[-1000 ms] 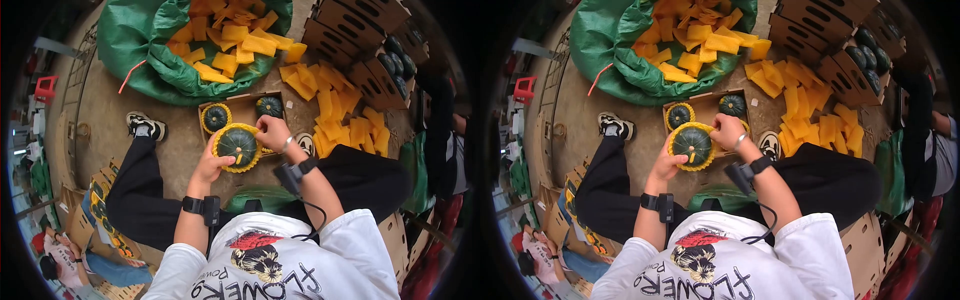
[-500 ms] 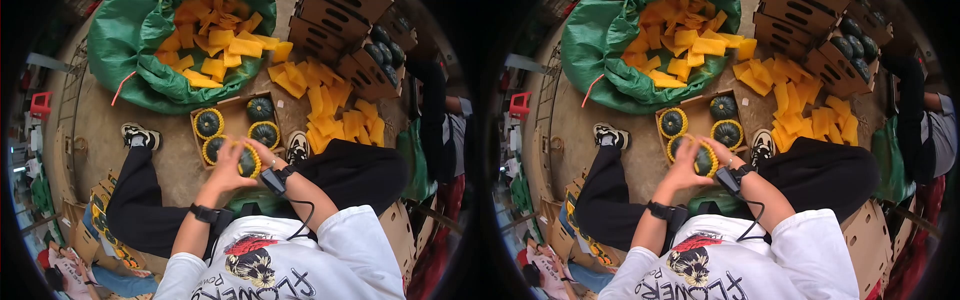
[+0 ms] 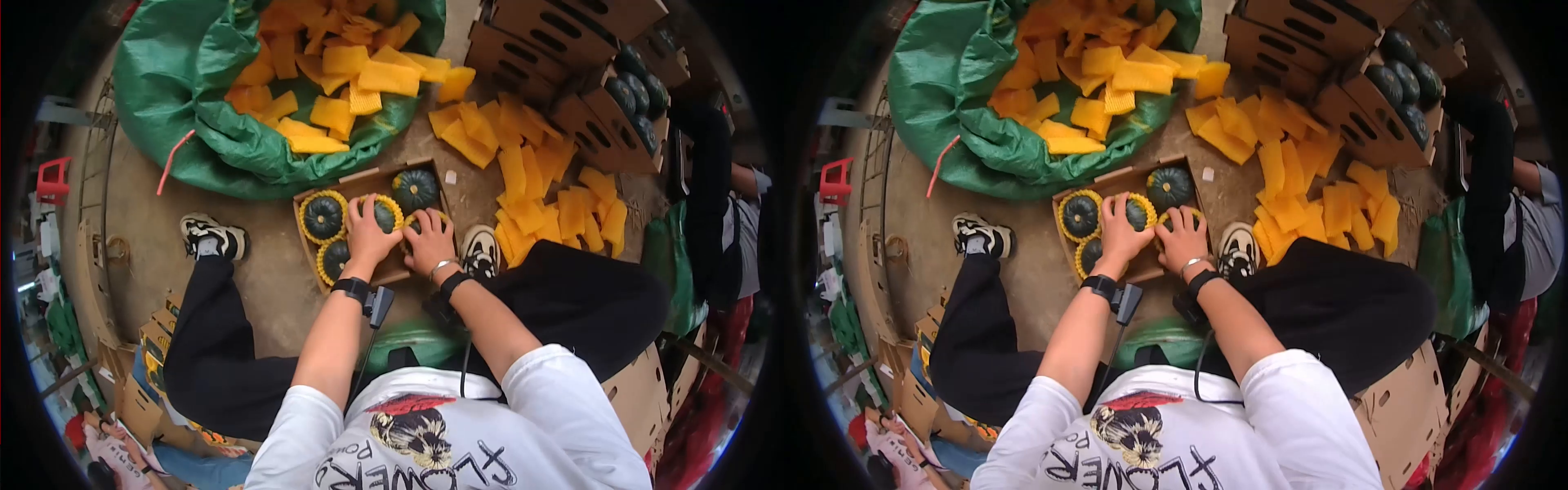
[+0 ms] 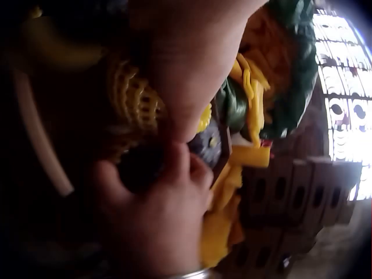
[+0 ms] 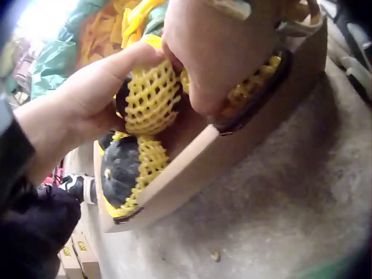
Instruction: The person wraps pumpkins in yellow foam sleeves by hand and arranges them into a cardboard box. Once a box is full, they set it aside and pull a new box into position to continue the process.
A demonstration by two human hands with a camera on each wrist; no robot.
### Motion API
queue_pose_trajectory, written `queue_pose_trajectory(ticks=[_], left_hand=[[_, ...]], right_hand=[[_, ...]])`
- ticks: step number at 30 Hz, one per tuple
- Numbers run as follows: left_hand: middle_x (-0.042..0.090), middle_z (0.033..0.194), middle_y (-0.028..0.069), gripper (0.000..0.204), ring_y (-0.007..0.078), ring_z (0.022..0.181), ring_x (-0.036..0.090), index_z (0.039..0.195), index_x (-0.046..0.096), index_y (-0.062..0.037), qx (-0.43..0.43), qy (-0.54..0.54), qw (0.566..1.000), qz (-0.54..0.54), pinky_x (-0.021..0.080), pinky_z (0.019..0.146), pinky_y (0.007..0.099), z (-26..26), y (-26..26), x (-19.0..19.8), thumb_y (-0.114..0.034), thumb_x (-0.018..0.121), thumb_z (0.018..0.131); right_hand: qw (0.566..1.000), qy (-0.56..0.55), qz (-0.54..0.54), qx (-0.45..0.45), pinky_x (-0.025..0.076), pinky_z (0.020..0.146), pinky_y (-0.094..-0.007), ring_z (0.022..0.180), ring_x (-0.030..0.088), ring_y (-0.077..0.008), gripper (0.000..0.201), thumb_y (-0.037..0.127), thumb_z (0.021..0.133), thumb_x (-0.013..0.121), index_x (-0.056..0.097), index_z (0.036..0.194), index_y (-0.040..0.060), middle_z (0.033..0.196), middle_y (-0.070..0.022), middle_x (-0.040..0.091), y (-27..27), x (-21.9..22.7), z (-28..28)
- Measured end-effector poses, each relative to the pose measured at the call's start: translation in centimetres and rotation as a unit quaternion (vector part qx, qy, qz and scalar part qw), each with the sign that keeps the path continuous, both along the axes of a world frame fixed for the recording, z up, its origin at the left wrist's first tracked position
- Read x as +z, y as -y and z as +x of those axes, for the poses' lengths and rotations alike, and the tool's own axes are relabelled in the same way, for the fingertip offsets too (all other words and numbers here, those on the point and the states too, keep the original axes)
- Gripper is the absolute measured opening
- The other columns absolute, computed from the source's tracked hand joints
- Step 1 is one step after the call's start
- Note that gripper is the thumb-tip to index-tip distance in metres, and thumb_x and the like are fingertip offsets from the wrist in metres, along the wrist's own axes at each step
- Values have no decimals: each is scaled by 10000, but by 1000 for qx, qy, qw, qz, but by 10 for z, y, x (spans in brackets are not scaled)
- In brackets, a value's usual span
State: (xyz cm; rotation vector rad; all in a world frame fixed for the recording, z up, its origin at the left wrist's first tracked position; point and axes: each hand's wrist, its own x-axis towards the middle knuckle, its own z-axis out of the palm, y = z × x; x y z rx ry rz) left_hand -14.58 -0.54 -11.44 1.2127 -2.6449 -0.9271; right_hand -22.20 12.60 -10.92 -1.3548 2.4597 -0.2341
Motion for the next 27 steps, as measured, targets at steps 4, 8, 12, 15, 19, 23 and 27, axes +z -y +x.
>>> queue_pose_trajectory(ticks=[4, 8, 12, 15, 19, 23, 27], left_hand=[[346, 1282, 185, 810, 396, 1178, 379, 1293, 416, -108, 6, 50, 998, -49, 368, 985, 444, -2, -14, 7, -229, 774, 576], [337, 1304, 161, 840, 396, 1217, 329, 1304, 409, -143, -2, -4, 1000, 0, 362, 980, 472, 3, -6, 0, -244, 794, 565], [289, 1350, 139, 915, 407, 1253, 284, 1347, 348, -174, -72, 108, 987, -99, 376, 949, 515, -1, -18, -4, -231, 819, 564], [220, 1417, 141, 999, 445, 1299, 218, 1398, 268, -184, -93, 176, 977, -72, 372, 929, 571, -3, -17, 3, -212, 830, 572], [315, 1418, 176, 986, 363, 1292, 327, 1401, 307, -144, -163, 157, 973, 40, 368, 958, 529, 22, 23, 45, -279, 839, 582], [514, 1207, 182, 636, 351, 1133, 469, 1186, 523, -42, 34, 124, 992, 4, 396, 952, 411, 69, 54, 47, -165, 781, 618], [217, 1424, 167, 997, 387, 1309, 197, 1397, 315, -166, 4, 198, 978, -60, 231, 1008, 532, 62, -8, 16, -268, 808, 536]], right_hand=[[998, 1, -65, -8, 255, 983, -520, 1242, 322, -304, 459, 292, 567, 697, 602, 1007, 201, 1217, -88, 434, -7, -9, -2], [995, 28, -95, -23, 242, 996, -506, 1236, 324, -312, 418, 264, 571, 685, 604, 976, 198, 1210, -94, 433, -7, -10, -4], [995, 17, -97, -11, 227, 1003, -525, 1241, 321, -310, 399, 268, 603, 728, 610, 978, 199, 1237, -91, 426, -6, -5, -6], [996, 53, -75, 2, 247, 982, -529, 1213, 349, -305, 334, 289, 637, 729, 656, 943, 177, 1200, -98, 477, 0, 1, -12], [975, 93, -202, -13, 419, 880, -382, 1055, 478, -322, 204, 83, 668, 651, 661, 871, 70, 1080, -120, 554, 19, 0, -17], [989, 30, -129, 65, 303, 1024, -468, 1243, 347, -372, 495, 101, 762, 583, 483, 1244, 158, 1326, -192, 395, 53, 5, 8], [991, -39, -68, 112, 165, 1068, -577, 1351, 159, -428, 701, 162, 737, 615, 360, 1375, 299, 1470, -194, 209, 67, -20, 28]])
